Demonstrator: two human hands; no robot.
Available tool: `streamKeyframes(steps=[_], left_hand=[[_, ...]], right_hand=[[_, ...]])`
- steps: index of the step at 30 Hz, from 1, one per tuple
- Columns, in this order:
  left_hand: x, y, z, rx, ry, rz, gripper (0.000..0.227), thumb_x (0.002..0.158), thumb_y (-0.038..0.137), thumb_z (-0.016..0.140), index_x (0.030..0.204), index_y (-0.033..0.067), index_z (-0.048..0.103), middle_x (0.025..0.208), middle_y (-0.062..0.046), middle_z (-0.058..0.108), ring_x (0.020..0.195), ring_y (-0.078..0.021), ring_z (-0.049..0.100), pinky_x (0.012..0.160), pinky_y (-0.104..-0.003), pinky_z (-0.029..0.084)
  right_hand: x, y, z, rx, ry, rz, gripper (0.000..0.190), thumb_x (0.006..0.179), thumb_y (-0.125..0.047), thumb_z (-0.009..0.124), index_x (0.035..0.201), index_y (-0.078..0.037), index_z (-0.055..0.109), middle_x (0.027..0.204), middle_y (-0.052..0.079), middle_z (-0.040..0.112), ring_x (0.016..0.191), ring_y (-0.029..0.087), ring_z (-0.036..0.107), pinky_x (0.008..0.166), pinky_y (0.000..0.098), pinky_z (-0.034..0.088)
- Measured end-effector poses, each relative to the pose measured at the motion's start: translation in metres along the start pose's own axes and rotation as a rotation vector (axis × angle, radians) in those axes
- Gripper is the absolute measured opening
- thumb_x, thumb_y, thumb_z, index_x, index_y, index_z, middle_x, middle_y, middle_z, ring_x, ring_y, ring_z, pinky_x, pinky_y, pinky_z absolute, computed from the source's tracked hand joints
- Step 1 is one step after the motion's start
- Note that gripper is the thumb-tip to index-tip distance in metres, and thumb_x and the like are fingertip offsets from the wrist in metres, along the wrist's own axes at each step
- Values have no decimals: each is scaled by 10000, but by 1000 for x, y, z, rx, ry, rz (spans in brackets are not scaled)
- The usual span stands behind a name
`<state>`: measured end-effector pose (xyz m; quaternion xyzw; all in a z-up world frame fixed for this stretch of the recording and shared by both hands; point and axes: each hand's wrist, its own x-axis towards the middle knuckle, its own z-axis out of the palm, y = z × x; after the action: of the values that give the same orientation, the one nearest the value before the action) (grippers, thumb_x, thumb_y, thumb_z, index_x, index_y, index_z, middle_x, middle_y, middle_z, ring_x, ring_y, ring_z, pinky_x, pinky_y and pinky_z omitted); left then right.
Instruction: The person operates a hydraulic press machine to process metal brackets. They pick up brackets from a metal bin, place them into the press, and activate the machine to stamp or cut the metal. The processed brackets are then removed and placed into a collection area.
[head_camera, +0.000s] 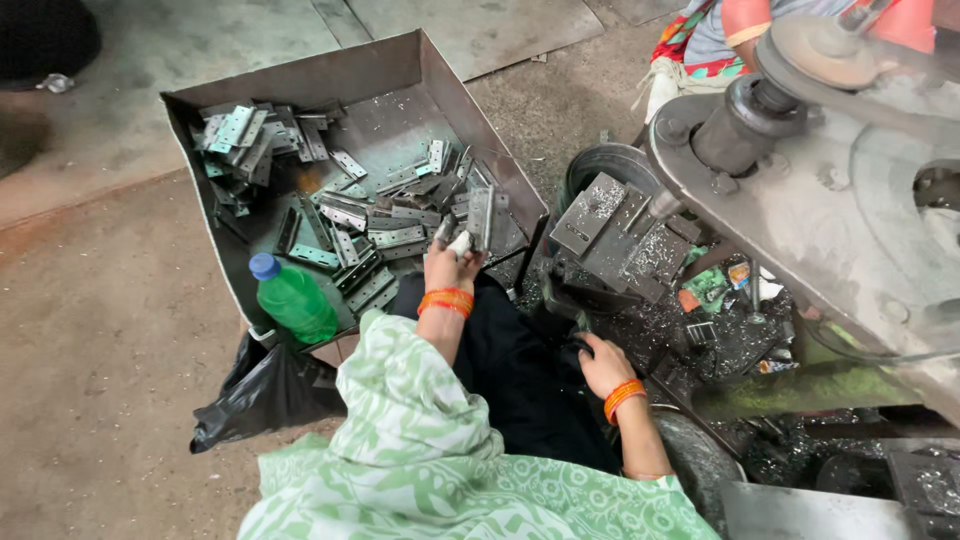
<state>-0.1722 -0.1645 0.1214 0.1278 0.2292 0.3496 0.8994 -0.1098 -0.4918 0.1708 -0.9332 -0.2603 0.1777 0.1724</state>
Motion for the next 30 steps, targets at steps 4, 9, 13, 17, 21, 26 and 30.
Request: streamKeyframes(steps=[4,9,13,17,21,26,30], left_hand=[[-83,0,-2,14,-42,-54,670,847,-121,351,1415,168,558,993,-65,650,683,-136,520,850,-503,582],[-155,-8,-14,66,-80,-71,621,869,-112,360,1406,120,571,1059,-96,690,730,-157,566,860,-477,585],[-186,-9,-6,87,-79,-89,578,869,-120,380,1367,94,581,1104,-116,701,792,-196,623,866,-486,594],[-198,-13,3,103,-110,-59,538,883,-123,410,1343,92,590,1130,-108,700,885,-228,671,880,-481,590],[-193,-25,-3,83,-165,-56,546,876,-129,415,1342,90,595,1128,-113,697,898,-247,663,880,-496,596],[-208,-16,-5,87,-164,-69,516,915,-106,429,1362,94,595,1159,-117,692,959,-263,670,889,-485,588],[-220,3,8,84,-147,-47,539,908,-104,417,1378,103,580,1197,-108,686,1009,-257,672,923,-484,574]], right_hand=[[1,-4,-3,0,16,-20,450,931,-294,598,1370,-204,643,1307,229,656,1250,412,596,1073,478,475],[-14,-21,-12,-51,-1,51,474,947,-344,579,1406,-231,608,1350,209,625,1268,411,580,1060,502,477],[-22,-24,-13,-112,38,40,501,949,-369,591,1430,-229,578,1428,199,557,1260,425,580,1028,521,494],[-32,-26,-6,-174,53,13,563,906,-343,635,1452,-250,535,1445,172,519,1254,428,566,1005,527,501],[-32,-26,-4,-165,82,17,550,912,-312,640,1452,-263,551,1449,173,525,1247,425,583,1011,520,507],[-31,-26,-6,-140,65,34,522,935,-306,619,1452,-268,559,1454,178,529,1242,416,602,1027,512,508],[-31,-28,-10,-128,62,33,517,939,-315,610,1452,-276,562,1487,176,508,1270,412,584,1051,500,494]])
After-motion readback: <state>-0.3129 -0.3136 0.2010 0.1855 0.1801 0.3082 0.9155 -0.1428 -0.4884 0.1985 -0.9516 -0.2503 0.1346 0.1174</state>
